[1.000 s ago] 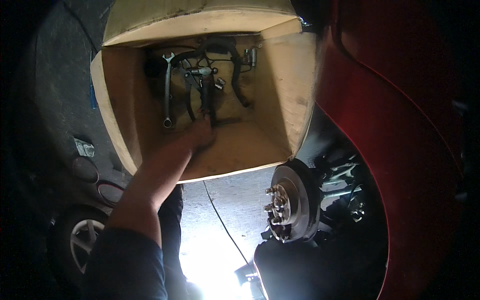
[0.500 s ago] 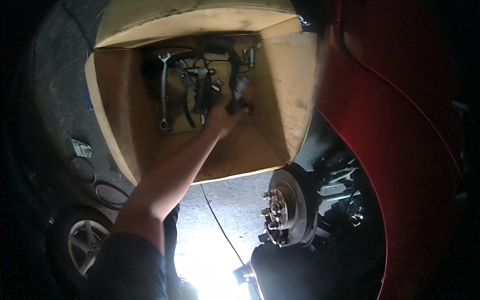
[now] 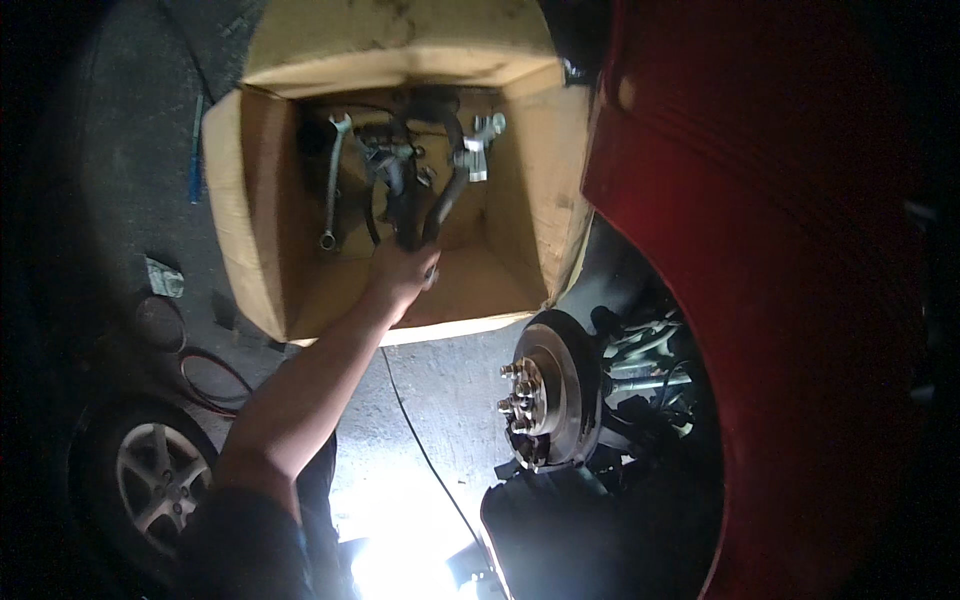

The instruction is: The person works on a car engine with the hood open, removing and installing a metal component and a rubber hose. They retrieve a hose from a cardboard box, fit it into the engine bay, and later use a screwdriver to clean a small cylindrical part. The person handles various engine parts and tools throughout the process.

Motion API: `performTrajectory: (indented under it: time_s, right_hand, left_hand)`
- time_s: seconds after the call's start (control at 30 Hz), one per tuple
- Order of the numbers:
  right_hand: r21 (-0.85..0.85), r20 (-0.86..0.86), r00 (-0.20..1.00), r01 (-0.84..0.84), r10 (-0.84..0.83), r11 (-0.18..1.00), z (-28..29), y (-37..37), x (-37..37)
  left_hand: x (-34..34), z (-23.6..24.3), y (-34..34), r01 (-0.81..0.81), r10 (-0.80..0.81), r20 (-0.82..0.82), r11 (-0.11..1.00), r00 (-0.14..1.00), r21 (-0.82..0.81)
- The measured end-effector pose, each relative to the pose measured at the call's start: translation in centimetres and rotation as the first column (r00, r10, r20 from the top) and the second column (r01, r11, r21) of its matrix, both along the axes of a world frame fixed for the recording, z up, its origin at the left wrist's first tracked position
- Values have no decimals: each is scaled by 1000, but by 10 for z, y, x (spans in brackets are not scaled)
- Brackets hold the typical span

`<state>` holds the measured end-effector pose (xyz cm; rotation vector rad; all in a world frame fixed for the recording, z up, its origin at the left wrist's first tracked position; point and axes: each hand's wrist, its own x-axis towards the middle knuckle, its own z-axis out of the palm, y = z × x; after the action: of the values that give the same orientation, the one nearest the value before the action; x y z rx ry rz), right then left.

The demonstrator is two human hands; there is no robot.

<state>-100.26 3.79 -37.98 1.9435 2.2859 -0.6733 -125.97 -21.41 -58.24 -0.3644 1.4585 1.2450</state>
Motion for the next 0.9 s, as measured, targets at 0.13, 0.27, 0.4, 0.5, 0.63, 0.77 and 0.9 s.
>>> performTrajectory:
  time_s: [0.13,0.27,0.4,0.5,0.63,0.77,0.9]
  right_hand:
    - [47,-63,996,67,-64,997,94,-21,29]
    - [111,-139,978,174,-158,979,217,-62,72]
    - [187,-233,950,253,-207,949,345,-128,117]
    - [248,-319,924,295,-209,923,435,-201,147]
    - [359,-414,900,302,-140,883,530,-321,192]
    - [512,-411,912,229,2,828,558,-506,245]
    - [-31,-617,774,155,-141,987,538,-680,305]
  left_hand:
    - [-17,127,-80,75,-72,-47,995,996,72]
    - [-22,230,-146,415,-410,-172,910,896,-6]
    - [11,324,-226,441,-475,-420,879,773,-182]
    - [57,386,-286,453,-451,-376,887,809,-91]
    - [142,459,-370,591,-488,-578,807,655,-11]
    - [230,531,-458,716,-506,-595,675,624,177]
    - [331,602,-522,825,-491,-674,440,552,356]
